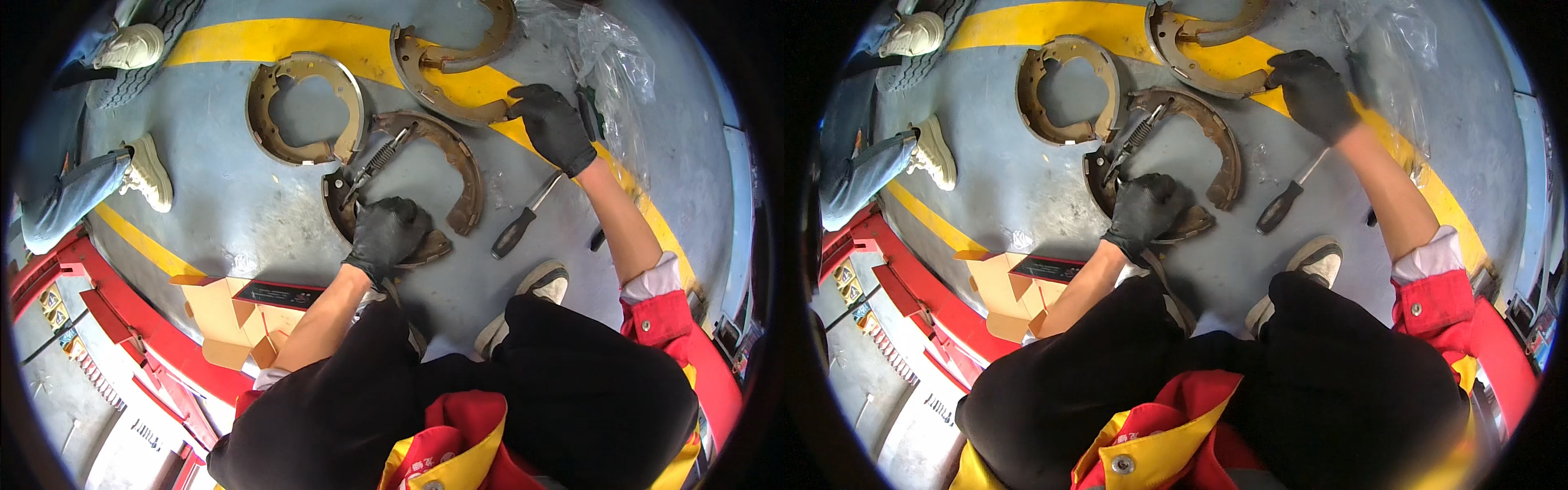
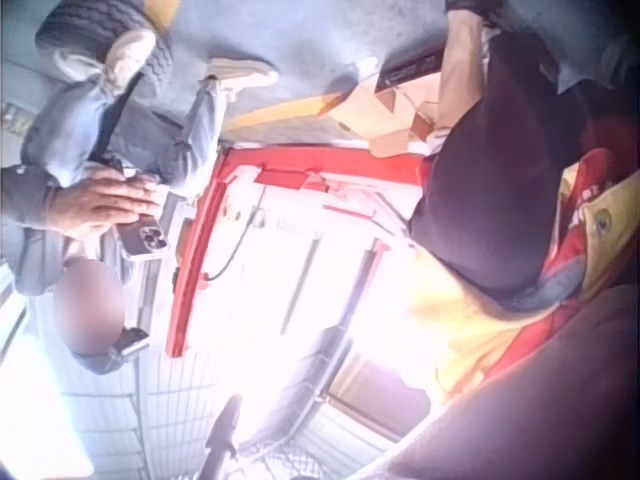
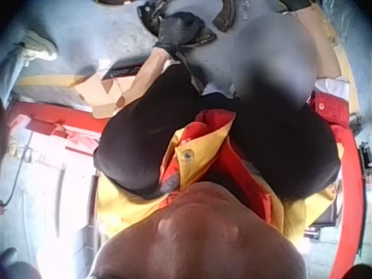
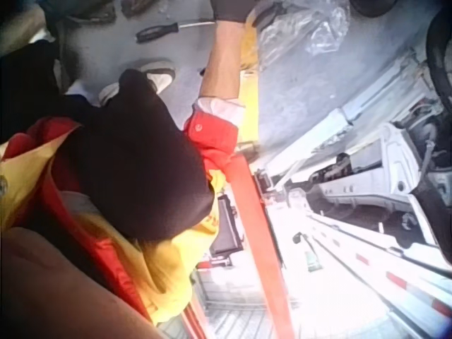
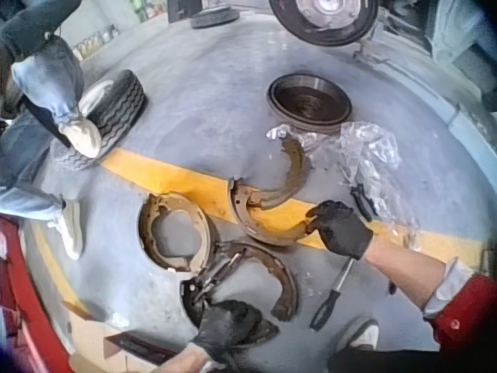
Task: The person assembles brake shoes by attaching springs and hardware using pliers and a screwdriver. They handle multiple brake shoe components and tools on the floor, adjusting and securing parts throughout the process.
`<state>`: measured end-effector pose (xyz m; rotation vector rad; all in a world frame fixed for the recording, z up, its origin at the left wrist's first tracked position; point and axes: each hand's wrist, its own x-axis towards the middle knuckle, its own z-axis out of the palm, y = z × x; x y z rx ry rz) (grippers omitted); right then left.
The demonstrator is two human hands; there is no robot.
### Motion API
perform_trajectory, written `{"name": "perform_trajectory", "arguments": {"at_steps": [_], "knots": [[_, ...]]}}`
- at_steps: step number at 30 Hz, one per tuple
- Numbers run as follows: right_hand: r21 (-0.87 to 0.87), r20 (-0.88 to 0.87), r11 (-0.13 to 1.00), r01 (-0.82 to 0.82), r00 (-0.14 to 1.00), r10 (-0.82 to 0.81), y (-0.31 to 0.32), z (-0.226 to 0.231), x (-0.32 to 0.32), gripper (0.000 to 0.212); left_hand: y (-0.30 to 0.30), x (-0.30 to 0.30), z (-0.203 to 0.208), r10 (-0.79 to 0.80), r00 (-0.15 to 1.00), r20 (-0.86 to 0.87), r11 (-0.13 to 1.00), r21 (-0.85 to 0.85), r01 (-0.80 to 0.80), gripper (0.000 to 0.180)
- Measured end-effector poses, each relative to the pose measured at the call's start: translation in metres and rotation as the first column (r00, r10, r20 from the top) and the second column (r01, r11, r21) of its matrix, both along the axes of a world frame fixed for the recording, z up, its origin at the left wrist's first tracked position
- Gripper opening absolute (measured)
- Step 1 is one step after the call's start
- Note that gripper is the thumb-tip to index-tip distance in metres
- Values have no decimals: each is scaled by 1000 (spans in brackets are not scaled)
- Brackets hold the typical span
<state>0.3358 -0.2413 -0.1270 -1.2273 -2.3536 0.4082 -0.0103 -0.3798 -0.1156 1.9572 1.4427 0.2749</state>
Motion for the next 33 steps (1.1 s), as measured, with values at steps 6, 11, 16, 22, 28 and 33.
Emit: {"name": "perform_trajectory", "arguments": {"at_steps": [6,11,16,22,28,33], "knots": [[-183,50,983,-13,998,23,-7,13,-71,47,21,0,-15,154,987,45,978,137,-158,22],[-336,-27,940,-59,998,53,-14,-3,-63,44,27,0,-22,293,955,38,945,142,-296,26],[-332,9,932,-142,988,154,-28,1,-8,59,28,3,-19,282,959,16,936,216,-279,33],[-238,122,965,-112,982,145,-34,14,1,62,33,9,-21,271,962,45,940,203,-274,28],[-308,-167,925,225,944,-285,-70,78,-13,42,22,-24,22,248,954,170,968,-73,-239,17],[-708,-64,563,427,755,-653,-142,72,18,28,16,-93,12,550,761,343,704,300,-644,24]]}}
